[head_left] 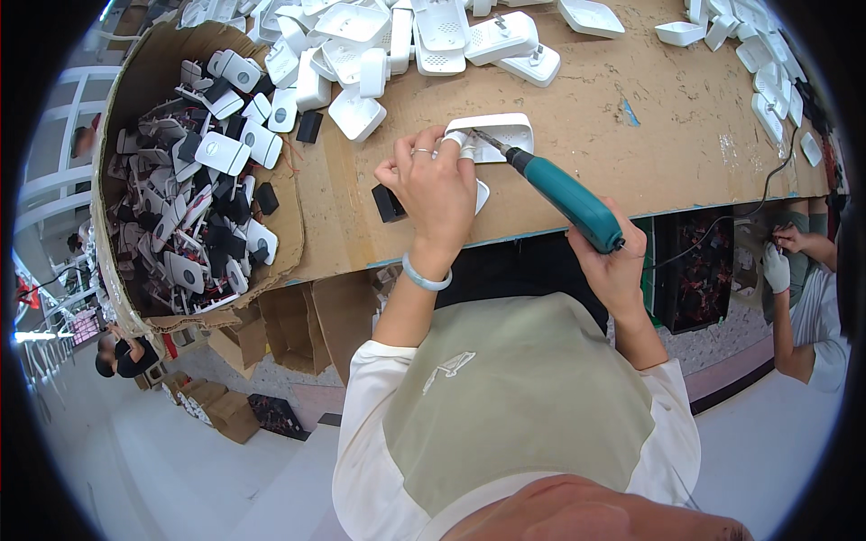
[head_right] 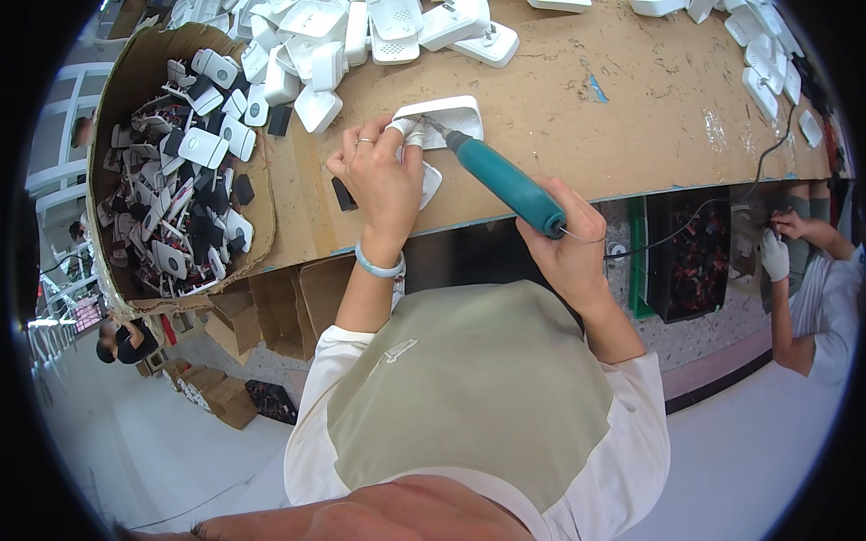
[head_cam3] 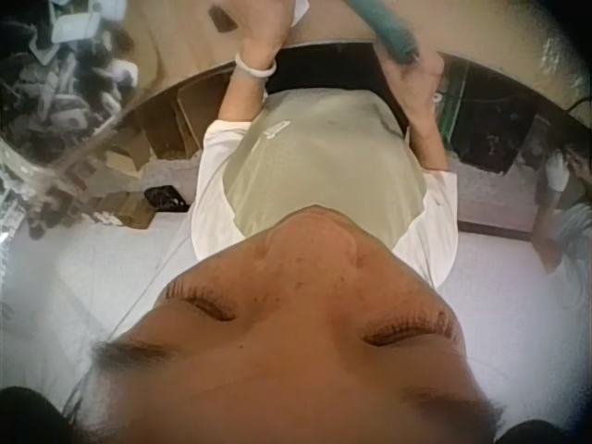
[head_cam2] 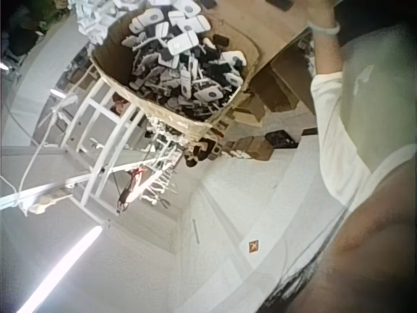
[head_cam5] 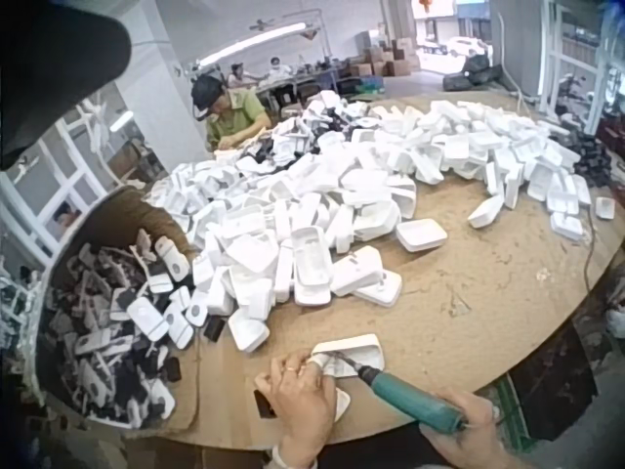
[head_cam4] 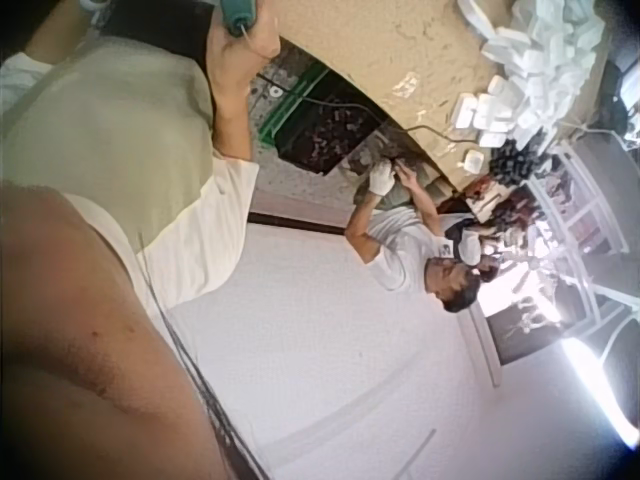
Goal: Soldering electronic components into white plastic cases at a factory workbench.
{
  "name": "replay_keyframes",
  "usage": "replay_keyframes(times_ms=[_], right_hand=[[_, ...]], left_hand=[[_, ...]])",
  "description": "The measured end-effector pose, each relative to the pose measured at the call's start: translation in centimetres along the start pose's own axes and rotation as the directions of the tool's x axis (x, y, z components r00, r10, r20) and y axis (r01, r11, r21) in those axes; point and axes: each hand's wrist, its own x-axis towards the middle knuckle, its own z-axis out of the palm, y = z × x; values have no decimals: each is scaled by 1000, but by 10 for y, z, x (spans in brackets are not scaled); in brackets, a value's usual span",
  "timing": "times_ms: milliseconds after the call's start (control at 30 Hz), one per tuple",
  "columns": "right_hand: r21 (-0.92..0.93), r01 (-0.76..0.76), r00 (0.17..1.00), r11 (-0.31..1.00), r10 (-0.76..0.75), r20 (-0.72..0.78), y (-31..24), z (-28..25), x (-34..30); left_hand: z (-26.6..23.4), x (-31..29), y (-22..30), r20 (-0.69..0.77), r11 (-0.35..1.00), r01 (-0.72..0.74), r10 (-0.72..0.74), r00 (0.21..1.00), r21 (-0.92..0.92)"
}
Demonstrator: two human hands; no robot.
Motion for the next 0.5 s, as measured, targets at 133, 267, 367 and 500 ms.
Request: replay_keyframes(times_ms=[133, 267, 367, 500], right_hand=[[101, -19, 997, 995, 27, -77, 5, -2, -9], [151, -113, 990, 982, 124, -67, 3, -14, -21], [170, -111, 980, 979, 136, -144, 5, -18, -29], [279, -171, 942, 945, 240, -235, 4, -23, -34]], left_hand=[[1, 0, -1, -6, 1000, -5, 5, 1000, -1], [0, 0, -1, 4, 1000, -10, 10, 1000, -3], [-1, 0, 0, 34, 999, 1, -2, 999, 36], [-1, 1, -1, 35, 999, -2, 1, 999, 34]])
